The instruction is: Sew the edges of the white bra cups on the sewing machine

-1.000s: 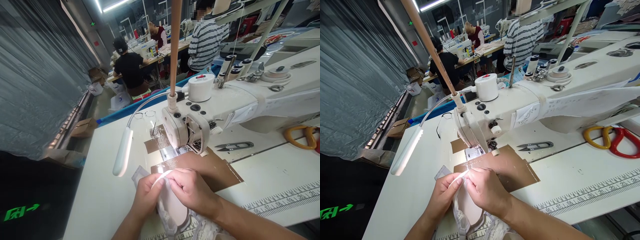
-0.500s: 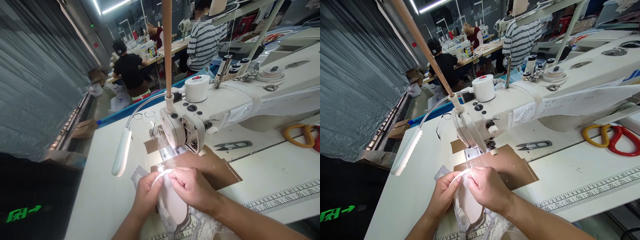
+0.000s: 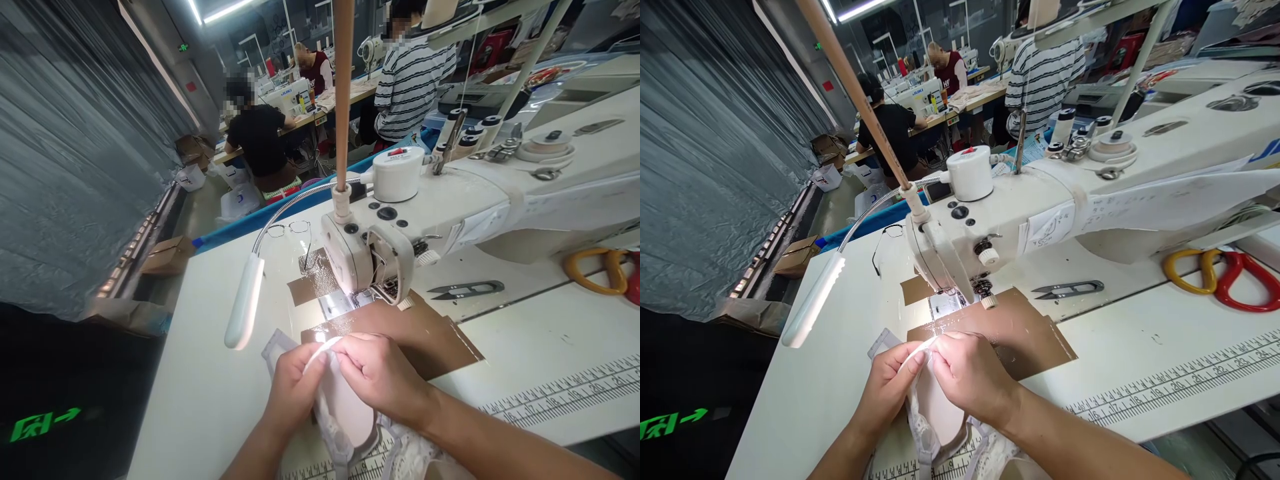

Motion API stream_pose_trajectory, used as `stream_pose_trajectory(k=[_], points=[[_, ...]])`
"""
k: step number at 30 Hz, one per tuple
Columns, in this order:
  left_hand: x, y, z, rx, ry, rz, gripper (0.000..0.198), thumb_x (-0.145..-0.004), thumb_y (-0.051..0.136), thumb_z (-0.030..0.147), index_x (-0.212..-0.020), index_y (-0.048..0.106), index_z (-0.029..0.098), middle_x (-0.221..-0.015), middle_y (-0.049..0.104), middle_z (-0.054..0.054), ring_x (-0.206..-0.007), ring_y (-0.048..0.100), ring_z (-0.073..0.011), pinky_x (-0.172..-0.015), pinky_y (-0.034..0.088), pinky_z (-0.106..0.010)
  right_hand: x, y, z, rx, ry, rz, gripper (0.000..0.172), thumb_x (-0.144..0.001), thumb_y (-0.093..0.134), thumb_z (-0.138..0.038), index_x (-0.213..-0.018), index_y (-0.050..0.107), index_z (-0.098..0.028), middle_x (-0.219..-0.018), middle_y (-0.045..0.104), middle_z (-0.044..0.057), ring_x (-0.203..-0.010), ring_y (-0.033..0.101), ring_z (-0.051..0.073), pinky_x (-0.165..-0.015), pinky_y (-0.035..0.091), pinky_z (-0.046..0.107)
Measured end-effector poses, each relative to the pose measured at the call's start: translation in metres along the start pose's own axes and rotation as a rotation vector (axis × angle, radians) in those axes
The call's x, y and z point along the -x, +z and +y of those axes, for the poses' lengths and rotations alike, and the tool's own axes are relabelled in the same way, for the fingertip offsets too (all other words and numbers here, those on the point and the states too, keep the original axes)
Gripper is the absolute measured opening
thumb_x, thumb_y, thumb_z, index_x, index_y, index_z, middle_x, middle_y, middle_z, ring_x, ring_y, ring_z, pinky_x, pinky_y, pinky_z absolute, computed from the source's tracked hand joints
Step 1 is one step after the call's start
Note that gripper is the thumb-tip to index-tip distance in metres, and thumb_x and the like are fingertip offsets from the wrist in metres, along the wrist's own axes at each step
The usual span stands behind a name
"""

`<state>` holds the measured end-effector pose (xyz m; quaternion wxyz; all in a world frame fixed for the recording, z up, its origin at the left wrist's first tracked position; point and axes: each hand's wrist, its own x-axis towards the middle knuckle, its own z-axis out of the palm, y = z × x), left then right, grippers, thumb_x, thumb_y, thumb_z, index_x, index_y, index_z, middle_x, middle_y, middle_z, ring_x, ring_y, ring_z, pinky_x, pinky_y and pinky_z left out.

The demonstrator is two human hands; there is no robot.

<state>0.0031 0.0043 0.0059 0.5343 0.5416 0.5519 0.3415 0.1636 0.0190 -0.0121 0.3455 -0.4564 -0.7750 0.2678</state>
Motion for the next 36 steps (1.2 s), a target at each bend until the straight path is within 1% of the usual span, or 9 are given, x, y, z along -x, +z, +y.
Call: stream_pose_trajectory(k=[4,9,13,19,23,27,31,34,36], points=[[-0.001,0.0,-0.002,-0.019,-0.005,-0.012,0.028,-0.086,0.051,0.033,-0.093,0.07,0.013,-0.076,0.066,-0.005,-0.073,0.056,-0.0182,-0.065,0.044,-0.025,0.001,0.001,0.002,0.015,0.043,0.011,0.027,-0.077,0.039,-0.01,-0.056,0.026,-0.018,-0.051,0.036,-0.002,-0.048,0.036,0.01,-0.048,0.026,0.023],[-0.002,-0.002,-0.008,-0.003,-0.02,-0.004,0.031,-0.084,0.052,0.037,-0.093,0.07,0.013,-0.072,0.065,-0.005,-0.069,0.055,-0.0179,-0.062,0.044,-0.025,0.001,-0.005,0.002,-0.034,0.01,0.015,0.029,-0.079,0.039,-0.013,-0.056,0.022,-0.018,-0.051,0.031,-0.003,-0.048,0.031,0.009,-0.047,0.023,0.024],[-0.002,-0.001,-0.006,0.006,-0.014,0.006,0.031,-0.083,0.054,0.038,-0.09,0.071,0.013,-0.07,0.065,-0.005,-0.069,0.056,-0.0187,-0.062,0.045,-0.025,0.0,-0.005,0.001,-0.059,-0.033,-0.002,0.029,-0.082,0.038,-0.014,-0.055,0.028,-0.017,-0.052,0.035,-0.002,-0.05,0.032,0.009,-0.049,0.026,0.023],[-0.002,-0.001,-0.006,-0.003,-0.008,-0.006,0.031,-0.084,0.053,0.038,-0.09,0.071,0.013,-0.071,0.065,-0.005,-0.07,0.056,-0.019,-0.062,0.045,-0.025,0.0,0.0,0.002,0.001,-0.012,-0.002,0.026,-0.081,0.039,-0.012,-0.056,0.042,-0.016,-0.053,0.044,0.0,-0.051,0.04,0.011,-0.051,0.03,0.023],[-0.003,-0.001,-0.006,-0.004,-0.026,-0.007,0.032,-0.084,0.052,0.038,-0.091,0.071,0.013,-0.073,0.064,-0.005,-0.07,0.056,-0.0193,-0.064,0.045,-0.027,0.0,-0.001,0.005,0.053,0.049,0.005,0.025,-0.08,0.04,-0.012,-0.056,0.045,-0.017,-0.053,0.045,0.0,-0.051,0.042,0.011,-0.05,0.032,0.022],[-0.002,-0.004,-0.006,-0.033,-0.043,0.008,0.031,-0.087,0.049,0.036,-0.091,0.07,0.014,-0.074,0.063,-0.005,-0.07,0.056,-0.0182,-0.064,0.044,-0.026,0.002,-0.007,0.009,0.04,0.027,0.016,0.025,-0.081,0.04,-0.014,-0.057,0.046,-0.017,-0.053,0.046,0.0,-0.05,0.041,0.011,-0.05,0.032,0.022],[-0.002,-0.01,-0.01,-0.17,0.064,0.014,0.025,-0.088,0.05,0.031,-0.094,0.071,0.018,-0.087,0.064,-0.006,-0.083,0.058,-0.0199,-0.074,0.045,-0.027,0.003,-0.012,0.009,-0.002,0.071,0.061,0.025,-0.081,0.043,-0.017,-0.056,0.042,-0.018,-0.054,0.046,-0.001,-0.051,0.043,0.01,-0.048,0.031,0.021],[-0.002,-0.011,-0.013,-0.221,0.096,0.032,0.029,-0.088,0.049,0.028,-0.113,0.064,0.023,-0.109,0.064,-0.006,-0.102,0.055,-0.0211,-0.089,0.041,-0.029,0.003,-0.012,0.008,-0.007,0.097,0.053,0.03,-0.082,0.044,-0.019,-0.055,0.033,-0.018,-0.052,0.043,-0.002,-0.051,0.042,0.01,-0.048,0.03,0.021],[-0.001,-0.01,-0.011,-0.241,0.091,0.026,0.032,-0.089,0.047,0.028,-0.119,0.06,0.024,-0.114,0.063,-0.005,-0.106,0.054,-0.0209,-0.093,0.04,-0.029,0.003,-0.012,0.007,-0.01,0.105,0.022,0.032,-0.083,0.044,-0.02,-0.055,0.029,-0.018,-0.052,0.041,-0.002,-0.051,0.041,0.01,-0.048,0.029,0.021]])
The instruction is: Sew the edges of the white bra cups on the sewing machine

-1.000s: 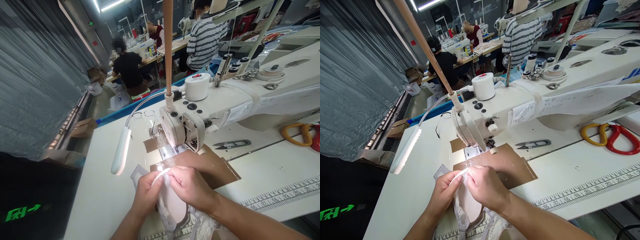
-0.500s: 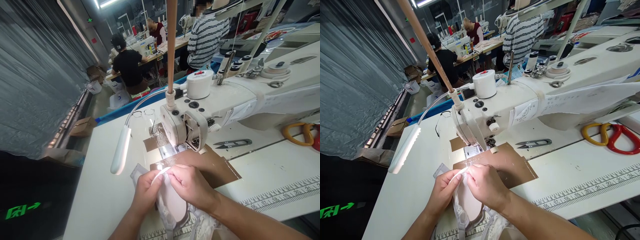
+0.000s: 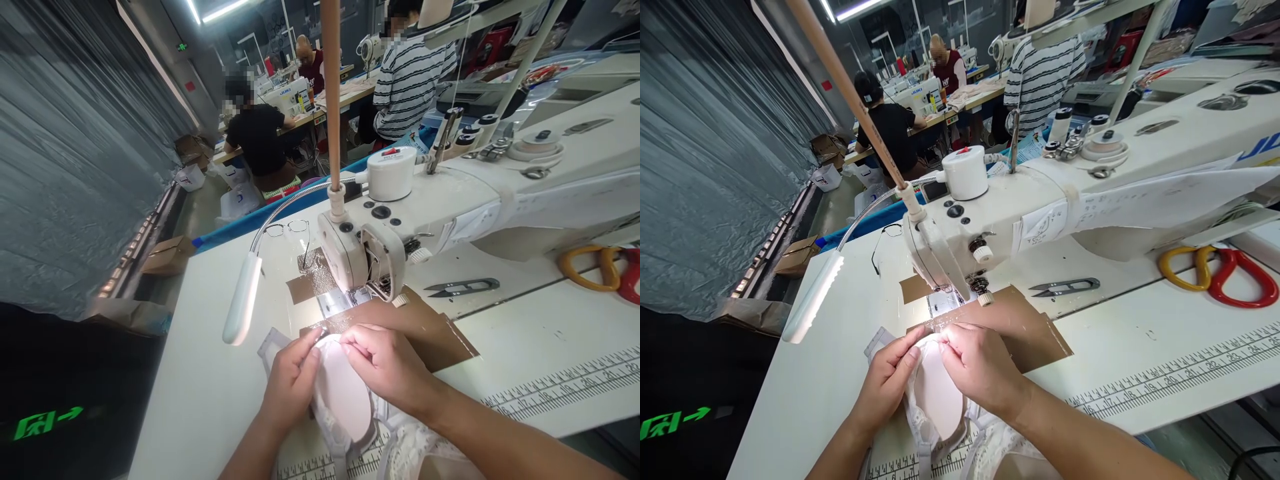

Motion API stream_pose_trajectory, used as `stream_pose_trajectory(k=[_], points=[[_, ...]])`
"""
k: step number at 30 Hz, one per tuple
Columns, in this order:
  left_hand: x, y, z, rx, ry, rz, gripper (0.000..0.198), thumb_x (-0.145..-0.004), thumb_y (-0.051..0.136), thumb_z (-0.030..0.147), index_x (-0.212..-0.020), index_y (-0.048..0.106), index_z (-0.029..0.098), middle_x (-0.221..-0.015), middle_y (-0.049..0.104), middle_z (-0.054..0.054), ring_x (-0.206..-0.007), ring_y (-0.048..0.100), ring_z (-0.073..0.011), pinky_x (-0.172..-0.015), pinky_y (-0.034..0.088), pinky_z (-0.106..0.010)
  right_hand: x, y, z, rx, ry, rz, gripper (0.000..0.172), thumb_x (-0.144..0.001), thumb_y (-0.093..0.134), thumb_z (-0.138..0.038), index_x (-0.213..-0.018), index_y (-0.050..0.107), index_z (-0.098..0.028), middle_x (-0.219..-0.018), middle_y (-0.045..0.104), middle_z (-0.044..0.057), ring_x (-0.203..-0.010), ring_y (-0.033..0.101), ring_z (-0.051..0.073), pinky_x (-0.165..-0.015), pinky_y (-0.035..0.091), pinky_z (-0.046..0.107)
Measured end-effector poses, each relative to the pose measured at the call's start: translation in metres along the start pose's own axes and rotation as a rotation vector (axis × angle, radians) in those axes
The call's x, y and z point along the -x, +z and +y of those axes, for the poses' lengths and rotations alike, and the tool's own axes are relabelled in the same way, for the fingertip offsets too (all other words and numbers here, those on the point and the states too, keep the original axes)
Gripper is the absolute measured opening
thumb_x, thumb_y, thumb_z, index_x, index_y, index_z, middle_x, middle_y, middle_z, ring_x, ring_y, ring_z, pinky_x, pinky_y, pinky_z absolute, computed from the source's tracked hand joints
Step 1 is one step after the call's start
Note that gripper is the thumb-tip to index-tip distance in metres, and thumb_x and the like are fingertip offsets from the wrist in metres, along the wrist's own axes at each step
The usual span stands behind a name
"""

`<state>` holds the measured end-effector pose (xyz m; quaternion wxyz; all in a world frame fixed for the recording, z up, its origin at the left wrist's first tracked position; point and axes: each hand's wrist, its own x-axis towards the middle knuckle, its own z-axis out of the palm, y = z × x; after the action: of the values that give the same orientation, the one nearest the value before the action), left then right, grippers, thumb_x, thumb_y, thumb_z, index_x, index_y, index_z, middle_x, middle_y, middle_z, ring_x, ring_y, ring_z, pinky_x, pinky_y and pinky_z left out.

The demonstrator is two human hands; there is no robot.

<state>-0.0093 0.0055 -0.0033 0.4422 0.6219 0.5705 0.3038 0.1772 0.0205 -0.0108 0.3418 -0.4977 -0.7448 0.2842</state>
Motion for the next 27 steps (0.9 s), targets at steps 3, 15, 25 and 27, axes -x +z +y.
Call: stream_pose_trajectory(k=[3,15,25,27], points=[[0.0,0.001,0.006,-0.007,-0.002,-0.079,0.03,-0.091,0.044,0.031,-0.113,0.063,0.022,-0.095,0.066,-0.005,-0.087,0.058,-0.0193,-0.078,0.045,-0.028,0.001,0.001,0.0,0.007,0.019,-0.037,0.031,-0.085,0.042,-0.02,-0.056,0.032,-0.018,-0.054,0.042,-0.002,-0.051,0.041,0.011,-0.048,0.029,0.022],[-0.002,-0.001,0.002,0.198,-0.121,-0.151,0.032,-0.09,0.044,0.038,-0.09,0.066,0.014,-0.071,0.057,-0.002,-0.07,0.051,-0.0154,-0.064,0.041,-0.025,0.0,0.001,-0.003,-0.073,-0.044,-0.05,0.024,-0.085,0.046,-0.017,-0.061,0.044,-0.017,-0.059,0.051,-0.002,-0.057,0.047,0.011,-0.052,0.033,0.021],[0.002,-0.006,0.012,-0.108,0.07,0.067,0.02,-0.085,0.054,0.029,-0.1,0.061,0.019,-0.094,0.059,-0.006,-0.085,0.054,-0.0196,-0.073,0.044,-0.028,-0.001,-0.002,-0.002,-0.043,-0.003,-0.078,0.024,-0.089,0.039,-0.023,-0.066,0.041,-0.019,-0.059,0.05,-0.001,-0.055,0.046,0.013,-0.052,0.032,0.024],[0.013,-0.012,0.023,-0.151,0.13,0.197,0.025,-0.083,0.056,0.027,-0.107,0.059,0.021,-0.105,0.057,-0.008,-0.09,0.053,-0.0205,-0.076,0.044,-0.029,0.0,-0.002,-0.001,-0.069,-0.006,-0.076,0.022,-0.09,0.038,-0.023,-0.068,0.041,-0.019,-0.06,0.05,-0.002,-0.056,0.046,0.013,-0.053,0.033,0.025]])
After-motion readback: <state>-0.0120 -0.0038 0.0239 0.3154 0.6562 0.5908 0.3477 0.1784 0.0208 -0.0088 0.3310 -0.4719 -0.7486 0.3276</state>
